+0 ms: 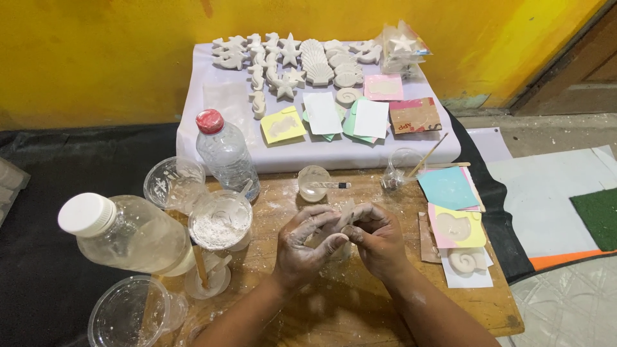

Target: Sanding small star-shaped toy parts and placing them into a plastic bag.

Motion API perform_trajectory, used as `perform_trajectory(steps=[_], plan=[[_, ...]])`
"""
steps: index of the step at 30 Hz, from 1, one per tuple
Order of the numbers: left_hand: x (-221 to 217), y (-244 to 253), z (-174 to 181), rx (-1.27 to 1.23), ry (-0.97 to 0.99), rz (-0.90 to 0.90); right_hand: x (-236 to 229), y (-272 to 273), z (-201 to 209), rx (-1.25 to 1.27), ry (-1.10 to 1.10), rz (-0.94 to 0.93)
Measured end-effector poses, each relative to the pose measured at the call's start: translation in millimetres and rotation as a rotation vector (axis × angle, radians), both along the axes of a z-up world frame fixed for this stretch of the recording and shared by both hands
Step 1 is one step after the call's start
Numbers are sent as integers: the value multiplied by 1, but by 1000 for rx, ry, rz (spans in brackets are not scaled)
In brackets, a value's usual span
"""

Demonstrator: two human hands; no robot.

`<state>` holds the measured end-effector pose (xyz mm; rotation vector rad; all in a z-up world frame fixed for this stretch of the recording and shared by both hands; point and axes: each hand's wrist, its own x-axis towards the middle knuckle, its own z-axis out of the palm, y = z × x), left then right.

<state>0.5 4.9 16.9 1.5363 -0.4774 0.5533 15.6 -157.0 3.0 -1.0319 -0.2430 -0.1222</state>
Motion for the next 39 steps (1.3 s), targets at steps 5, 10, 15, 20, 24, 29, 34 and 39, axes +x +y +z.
perform_trajectory(steps=[5, 10, 15, 20, 24, 29, 34, 39], plan=[[-3, -12, -11, 47, 195, -114, -3, 1, 3, 37, -32, 7], [-4, -7, -7, -49, 353, -364, 3, -9, 9, 12, -78, 174], [-6, -16, -12, 2, 239, -172, 13, -17, -23, 41, -13, 27], [1, -13, -12, 6, 228, -157, 5, -12, 12, -87, -35, -36], [-2, -7, 3, -7, 252, -211, 12, -14, -2, -63, 42, 114], [-2, -10, -8, 11, 400, -209, -5, 1, 32, -233, -4, -61], [-1, -12, -16, 109, 367, -173, 2, -12, 14, -306, -30, -168], [-1, -15, -29, 153, 252, -103, -1, -18, 12, -256, 40, -220]])
